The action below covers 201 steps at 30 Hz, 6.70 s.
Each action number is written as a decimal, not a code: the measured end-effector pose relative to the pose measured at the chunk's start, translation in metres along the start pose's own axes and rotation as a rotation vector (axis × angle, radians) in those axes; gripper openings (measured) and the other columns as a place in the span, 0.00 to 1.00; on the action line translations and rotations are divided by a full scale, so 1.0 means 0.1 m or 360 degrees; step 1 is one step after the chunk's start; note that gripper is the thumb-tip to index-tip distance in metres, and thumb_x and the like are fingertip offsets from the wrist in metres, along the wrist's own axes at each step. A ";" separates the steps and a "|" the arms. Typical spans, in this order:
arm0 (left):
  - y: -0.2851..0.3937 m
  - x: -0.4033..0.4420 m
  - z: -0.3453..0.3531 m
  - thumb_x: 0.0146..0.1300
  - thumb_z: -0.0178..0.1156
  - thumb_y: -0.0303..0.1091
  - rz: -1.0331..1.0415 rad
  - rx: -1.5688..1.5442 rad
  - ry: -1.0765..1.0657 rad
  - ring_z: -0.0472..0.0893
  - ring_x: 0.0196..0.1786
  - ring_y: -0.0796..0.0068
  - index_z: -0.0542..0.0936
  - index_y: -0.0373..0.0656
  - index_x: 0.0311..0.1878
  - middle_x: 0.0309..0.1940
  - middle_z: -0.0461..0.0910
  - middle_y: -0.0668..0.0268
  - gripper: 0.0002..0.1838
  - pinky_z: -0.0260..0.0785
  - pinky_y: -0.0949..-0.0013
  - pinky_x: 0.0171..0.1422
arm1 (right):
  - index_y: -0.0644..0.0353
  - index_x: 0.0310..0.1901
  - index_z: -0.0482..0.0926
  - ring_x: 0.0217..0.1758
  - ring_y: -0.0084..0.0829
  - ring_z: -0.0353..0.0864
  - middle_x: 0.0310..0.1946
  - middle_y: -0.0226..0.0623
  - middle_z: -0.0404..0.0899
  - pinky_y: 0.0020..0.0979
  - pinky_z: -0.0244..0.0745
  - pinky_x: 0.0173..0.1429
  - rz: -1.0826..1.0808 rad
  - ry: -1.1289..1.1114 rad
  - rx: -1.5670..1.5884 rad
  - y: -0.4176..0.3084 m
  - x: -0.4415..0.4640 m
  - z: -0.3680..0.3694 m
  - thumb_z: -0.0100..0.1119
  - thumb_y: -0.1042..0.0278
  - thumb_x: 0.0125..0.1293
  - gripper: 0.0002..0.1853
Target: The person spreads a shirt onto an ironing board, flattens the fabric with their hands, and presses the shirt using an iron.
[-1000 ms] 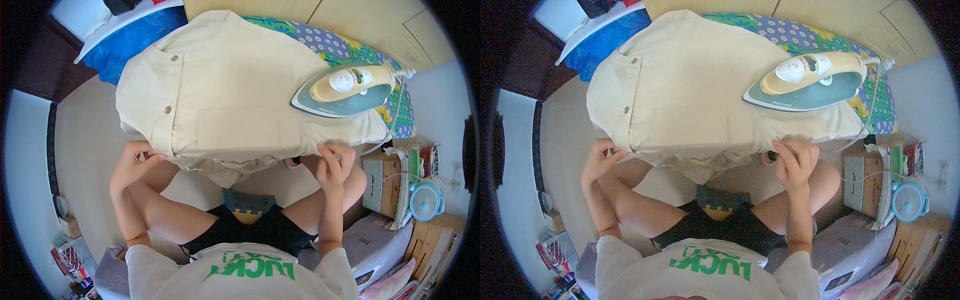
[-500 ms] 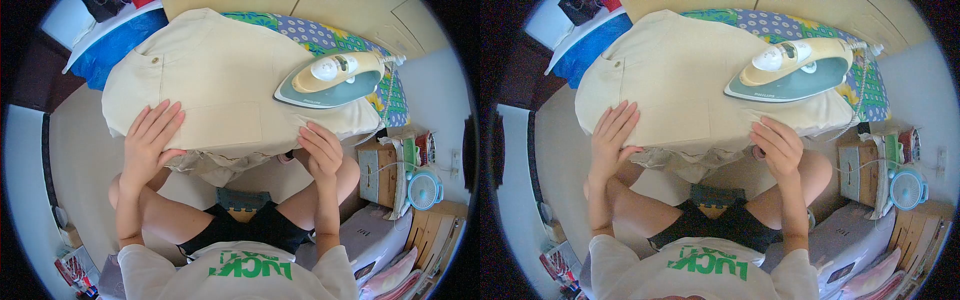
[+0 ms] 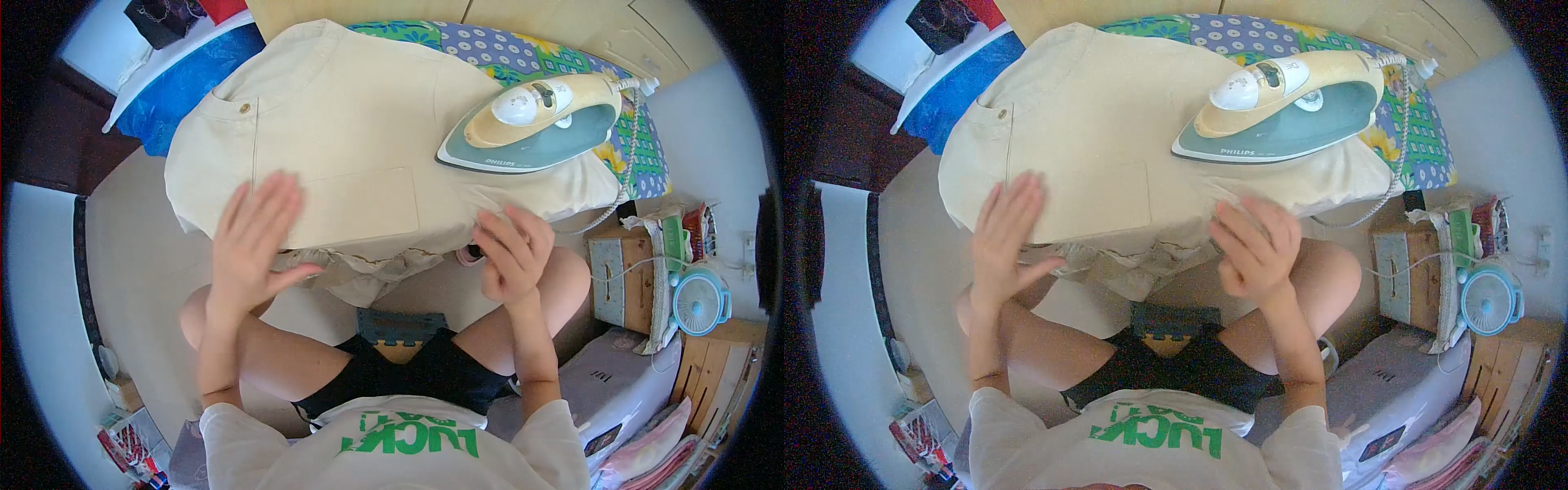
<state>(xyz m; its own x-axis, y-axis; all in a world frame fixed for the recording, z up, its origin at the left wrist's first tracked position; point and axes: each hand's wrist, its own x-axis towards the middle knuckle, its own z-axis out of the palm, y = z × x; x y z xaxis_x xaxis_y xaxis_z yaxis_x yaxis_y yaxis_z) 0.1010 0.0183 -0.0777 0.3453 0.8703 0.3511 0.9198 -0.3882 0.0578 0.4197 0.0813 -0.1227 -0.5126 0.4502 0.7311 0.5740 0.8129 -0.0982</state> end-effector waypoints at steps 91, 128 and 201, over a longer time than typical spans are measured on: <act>0.32 0.20 0.21 0.53 0.61 0.36 0.0095 -0.0402 0.0348 0.72 0.57 0.59 0.76 0.38 0.46 0.49 0.75 0.58 0.18 0.65 0.59 0.61 | 0.63 0.27 0.77 0.33 0.43 0.74 0.26 0.43 0.76 0.38 0.67 0.38 0.0111 -0.0667 -0.0016 0.94 1.66 -0.30 0.50 0.57 0.63 0.17; 0.26 0.89 0.09 0.57 0.58 0.37 0.0237 -0.0531 0.0029 0.76 0.47 0.60 0.75 0.38 0.45 0.39 0.77 0.59 0.16 0.67 0.60 0.50 | 0.57 0.14 0.78 0.16 0.44 0.74 0.11 0.44 0.71 0.39 0.66 0.21 0.0288 -0.0413 -0.0292 0.99 1.75 -0.09 0.44 0.46 0.65 0.28; -0.72 1.31 0.75 0.64 0.49 0.45 -0.0334 -0.0313 0.0049 0.54 0.72 0.69 0.70 0.52 0.61 0.66 0.63 0.71 0.22 0.33 0.43 0.73 | 0.58 0.35 0.82 0.24 0.38 0.80 0.22 0.40 0.80 0.33 0.74 0.29 -0.0182 -0.1134 -0.0590 1.02 2.14 -0.48 0.67 0.43 0.46 0.24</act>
<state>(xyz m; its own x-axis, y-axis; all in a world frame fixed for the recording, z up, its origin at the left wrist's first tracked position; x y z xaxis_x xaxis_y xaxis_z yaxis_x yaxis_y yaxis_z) 0.0935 0.1826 -0.1056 0.1426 0.9295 0.3401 0.9155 -0.2545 0.3116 0.3993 0.2427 0.0564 -0.7928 0.6004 0.1050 0.6036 0.7493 0.2724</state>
